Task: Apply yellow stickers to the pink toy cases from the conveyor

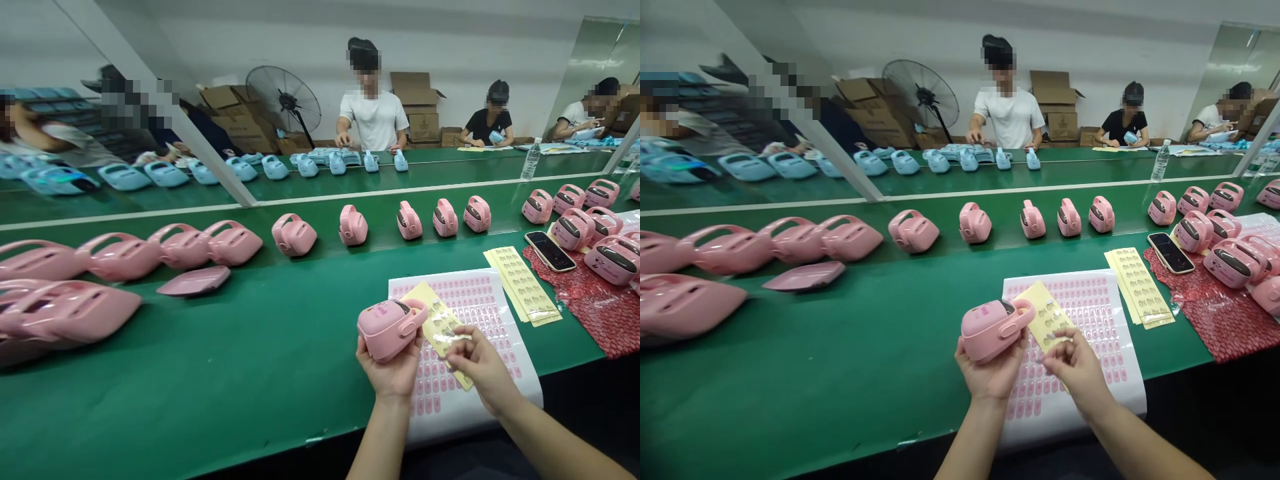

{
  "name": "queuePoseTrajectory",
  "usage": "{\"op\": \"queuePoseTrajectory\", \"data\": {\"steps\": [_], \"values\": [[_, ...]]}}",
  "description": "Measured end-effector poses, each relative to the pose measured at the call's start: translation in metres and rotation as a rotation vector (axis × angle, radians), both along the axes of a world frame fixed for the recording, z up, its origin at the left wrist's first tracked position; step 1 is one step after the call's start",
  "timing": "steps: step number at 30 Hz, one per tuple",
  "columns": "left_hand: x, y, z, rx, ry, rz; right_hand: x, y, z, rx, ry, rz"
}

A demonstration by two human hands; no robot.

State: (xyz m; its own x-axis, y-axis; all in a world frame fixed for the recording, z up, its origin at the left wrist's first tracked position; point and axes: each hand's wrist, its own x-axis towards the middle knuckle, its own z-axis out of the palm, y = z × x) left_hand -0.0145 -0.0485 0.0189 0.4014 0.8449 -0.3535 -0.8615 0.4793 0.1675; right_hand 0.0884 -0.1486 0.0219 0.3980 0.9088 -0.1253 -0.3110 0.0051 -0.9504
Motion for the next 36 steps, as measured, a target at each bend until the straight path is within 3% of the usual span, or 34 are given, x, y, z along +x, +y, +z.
{"op": "queuePoseTrajectory", "data": {"steps": [3, 5, 9, 15, 25, 32, 36], "values": [[0.004, -0.006, -0.004, 0.073, -0.043, -0.046, -0.006, 0.024, 0.025, 0.074, 0.183, -0.104], [0.005, -0.010, -0.007, 0.157, -0.056, -0.112, -0.013, 0.035, 0.032, 0.110, 0.208, -0.131], [0.007, -0.014, -0.009, 0.215, -0.060, -0.176, -0.023, 0.043, 0.029, 0.126, 0.170, -0.152], [0.012, -0.019, -0.004, 0.132, -0.075, -0.169, -0.027, 0.041, 0.028, 0.159, 0.113, -0.257], [0.011, -0.021, -0.003, 0.211, -0.072, -0.196, -0.034, 0.042, 0.024, 0.138, -0.009, -0.363], [0.010, -0.021, -0.004, 0.188, -0.048, -0.199, -0.033, 0.044, 0.020, 0.148, -0.283, -0.366], [0.005, -0.020, -0.006, 0.183, -0.056, -0.199, -0.012, 0.045, 0.020, 0.087, -0.400, -0.437]]}}
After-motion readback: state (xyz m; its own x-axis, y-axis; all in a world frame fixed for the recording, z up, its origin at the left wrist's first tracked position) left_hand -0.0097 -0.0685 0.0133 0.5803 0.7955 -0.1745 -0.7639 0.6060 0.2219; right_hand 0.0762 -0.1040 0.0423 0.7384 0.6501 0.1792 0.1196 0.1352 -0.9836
